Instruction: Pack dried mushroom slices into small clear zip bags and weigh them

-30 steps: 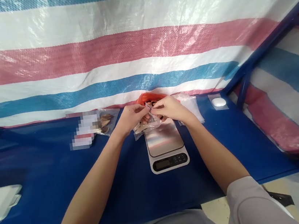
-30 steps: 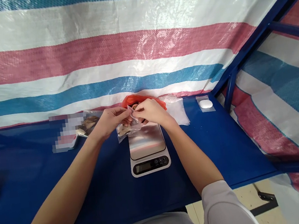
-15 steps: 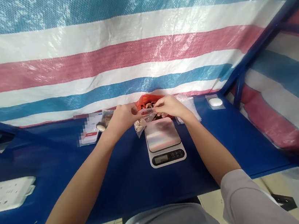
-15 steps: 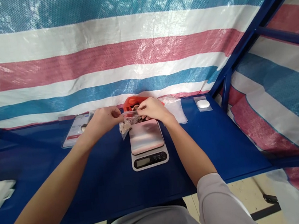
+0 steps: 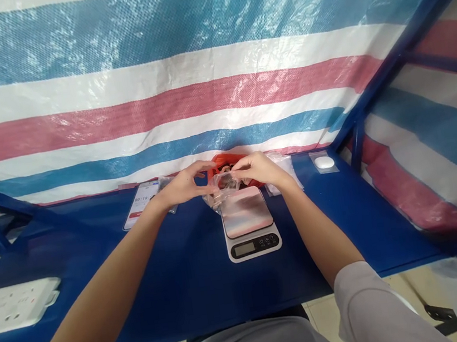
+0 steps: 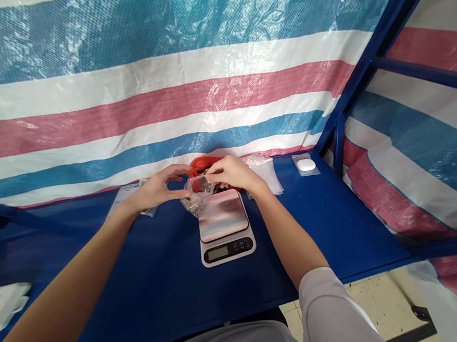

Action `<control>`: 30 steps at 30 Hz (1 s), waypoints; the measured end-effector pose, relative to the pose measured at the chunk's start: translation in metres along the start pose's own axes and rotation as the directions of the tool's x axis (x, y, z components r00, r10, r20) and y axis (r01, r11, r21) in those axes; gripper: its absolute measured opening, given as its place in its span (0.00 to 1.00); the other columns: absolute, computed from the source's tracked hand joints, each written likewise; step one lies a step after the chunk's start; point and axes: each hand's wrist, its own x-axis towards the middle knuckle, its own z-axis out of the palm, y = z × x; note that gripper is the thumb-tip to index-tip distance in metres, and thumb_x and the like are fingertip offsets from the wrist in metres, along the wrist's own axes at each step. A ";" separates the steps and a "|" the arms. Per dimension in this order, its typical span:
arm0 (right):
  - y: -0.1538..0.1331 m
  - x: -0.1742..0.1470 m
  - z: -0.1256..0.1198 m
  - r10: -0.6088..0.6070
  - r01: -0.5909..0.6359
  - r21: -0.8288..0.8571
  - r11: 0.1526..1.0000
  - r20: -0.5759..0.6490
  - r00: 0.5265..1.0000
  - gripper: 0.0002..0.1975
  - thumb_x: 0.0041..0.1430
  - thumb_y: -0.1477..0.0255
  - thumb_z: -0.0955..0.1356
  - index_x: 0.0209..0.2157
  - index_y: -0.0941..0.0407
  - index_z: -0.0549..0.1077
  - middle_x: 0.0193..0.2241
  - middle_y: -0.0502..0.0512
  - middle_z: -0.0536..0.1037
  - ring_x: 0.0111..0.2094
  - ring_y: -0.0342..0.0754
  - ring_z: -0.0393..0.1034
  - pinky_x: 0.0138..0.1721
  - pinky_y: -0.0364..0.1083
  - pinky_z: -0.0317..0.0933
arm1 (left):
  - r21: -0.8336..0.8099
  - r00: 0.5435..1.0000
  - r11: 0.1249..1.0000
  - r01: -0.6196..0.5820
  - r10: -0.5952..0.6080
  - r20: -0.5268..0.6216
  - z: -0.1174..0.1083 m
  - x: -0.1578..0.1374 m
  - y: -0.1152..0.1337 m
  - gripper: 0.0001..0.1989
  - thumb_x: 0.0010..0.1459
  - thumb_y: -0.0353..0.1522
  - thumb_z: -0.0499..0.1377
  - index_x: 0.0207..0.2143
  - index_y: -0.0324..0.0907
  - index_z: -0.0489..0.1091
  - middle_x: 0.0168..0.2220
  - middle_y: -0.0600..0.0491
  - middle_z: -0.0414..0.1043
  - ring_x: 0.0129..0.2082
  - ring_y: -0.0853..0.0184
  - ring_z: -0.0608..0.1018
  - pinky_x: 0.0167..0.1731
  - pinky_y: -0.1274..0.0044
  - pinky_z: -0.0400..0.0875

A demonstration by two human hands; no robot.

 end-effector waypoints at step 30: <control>0.016 0.004 -0.007 -0.114 0.148 0.125 0.981 -0.246 0.963 0.10 0.52 0.63 0.75 0.34 0.54 0.84 0.34 0.53 0.84 0.36 0.50 0.78 0.40 0.47 0.71 | 0.521 0.930 0.853 -0.017 -0.179 0.323 0.001 0.043 0.055 0.14 0.53 0.39 0.60 0.40 0.44 0.76 0.27 0.56 0.70 0.26 0.67 0.70 0.27 0.76 0.57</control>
